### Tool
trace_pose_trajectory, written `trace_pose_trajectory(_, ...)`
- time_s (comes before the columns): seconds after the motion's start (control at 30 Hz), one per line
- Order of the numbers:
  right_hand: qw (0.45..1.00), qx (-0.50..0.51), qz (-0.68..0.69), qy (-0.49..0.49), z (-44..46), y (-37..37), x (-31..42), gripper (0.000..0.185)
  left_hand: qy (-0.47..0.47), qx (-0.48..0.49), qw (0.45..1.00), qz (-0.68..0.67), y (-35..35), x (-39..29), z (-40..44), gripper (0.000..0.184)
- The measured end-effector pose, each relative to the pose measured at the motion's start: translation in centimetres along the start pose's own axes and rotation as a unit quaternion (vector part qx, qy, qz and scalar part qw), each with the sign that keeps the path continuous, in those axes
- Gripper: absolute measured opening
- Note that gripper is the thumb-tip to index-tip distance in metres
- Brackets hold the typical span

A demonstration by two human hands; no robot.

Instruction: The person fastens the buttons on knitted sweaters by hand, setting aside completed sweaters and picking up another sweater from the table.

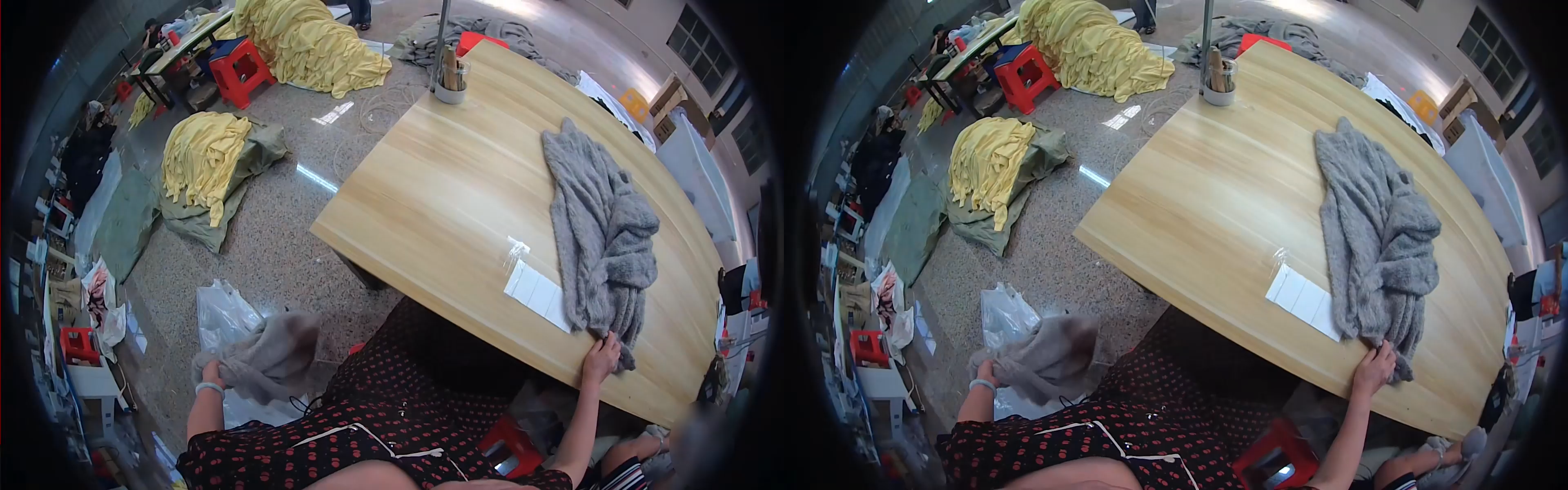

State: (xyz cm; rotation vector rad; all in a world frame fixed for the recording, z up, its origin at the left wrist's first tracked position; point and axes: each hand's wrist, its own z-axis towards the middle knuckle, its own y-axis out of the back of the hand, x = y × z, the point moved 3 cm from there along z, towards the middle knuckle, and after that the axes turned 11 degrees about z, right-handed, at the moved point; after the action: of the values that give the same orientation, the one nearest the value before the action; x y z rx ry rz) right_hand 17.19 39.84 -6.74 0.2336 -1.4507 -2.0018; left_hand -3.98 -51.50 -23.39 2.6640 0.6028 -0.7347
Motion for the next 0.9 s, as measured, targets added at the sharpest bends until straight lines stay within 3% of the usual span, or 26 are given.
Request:
trace_pose_trajectory(0.1, 0.998, -0.05, 0.029, -0.013, -0.7, 0.1, 1.1, 0.033, -0.024, 0.021, 0.996, 0.078, -3.8, -2.2, 10.1, 0.035)
trace_pose_trajectory(0.17, 0.998, -0.058, 0.031, -0.018, -0.9, 0.1, 1.2, 0.033, -0.085, 0.067, 0.987, 0.116, -10.6, -6.9, 16.4, 0.034)
trace_pose_trajectory(0.27, 0.998, -0.052, 0.033, -0.02, -0.8, 0.6, 1.8, 0.033, -0.224, 0.105, 0.966, 0.072, -33.7, -19.9, 10.6, 0.036)
trace_pose_trajectory(0.37, 0.998, -0.053, 0.041, -0.022, -0.8, 0.3, 1.6, 0.033, -0.404, 0.187, 0.895, 0.004, -55.2, -34.0, -3.4, 0.041)
trace_pose_trajectory(0.4, 0.998, -0.042, 0.039, -0.03, -0.8, 0.1, 1.4, 0.033, -0.493, 0.21, 0.844, -0.007, -60.4, -38.7, -10.0, 0.043)
trace_pose_trajectory(0.43, 0.998, -0.045, 0.043, -0.032, -0.8, -0.1, 1.3, 0.033, -0.731, 0.125, 0.636, 0.215, -63.5, -43.6, -20.2, 0.046)
trace_pose_trajectory(0.47, 0.998, -0.048, 0.04, -0.029, -0.7, -0.2, 1.2, 0.033, -0.892, -0.047, 0.355, 0.277, -66.1, -47.7, -30.4, 0.049)
trace_pose_trajectory(0.5, 0.998, -0.048, 0.034, -0.027, -0.7, -0.1, 1.1, 0.033, -0.879, -0.142, 0.389, 0.237, -65.1, -48.6, -39.3, 0.062)
trace_pose_trajectory(0.53, 0.997, -0.046, 0.049, -0.029, -0.7, 0.1, 1.4, 0.034, -0.782, 0.047, 0.62, 0.043, -65.7, -49.5, -45.0, 0.034)
trace_pose_trajectory(0.6, 0.997, -0.051, 0.056, -0.035, -0.8, 0.2, 1.8, 0.034, -0.629, 0.225, 0.74, -0.081, -66.9, -46.9, -49.5, 0.045)
trace_pose_trajectory(0.67, 0.996, -0.066, 0.065, -0.018, -0.9, 0.4, 1.8, 0.037, -0.684, 0.245, 0.687, -0.014, -67.8, -43.2, -49.3, 0.075)
trace_pose_trajectory(0.7, 0.996, -0.059, 0.063, -0.024, -0.9, 0.4, 1.6, 0.038, -0.69, 0.275, 0.67, -0.018, -69.8, -42.1, -46.7, 0.07)
trace_pose_trajectory(0.77, 0.995, -0.061, 0.068, -0.049, -1.0, 0.5, 2.0, 0.041, -0.654, -0.007, 0.752, 0.08, -71.6, -39.8, -42.1, 0.072)
trace_pose_trajectory(0.83, 0.993, -0.076, 0.08, -0.045, -0.9, 0.5, 2.3, 0.043, -0.685, 0.04, 0.725, 0.067, -69.9, -34.4, -42.4, 0.071)
trace_pose_trajectory(0.9, 0.985, -0.085, 0.145, -0.045, -1.0, 1.2, 2.8, 0.047, -0.772, 0.161, 0.606, 0.108, -71.2, -32.3, -40.8, 0.066)
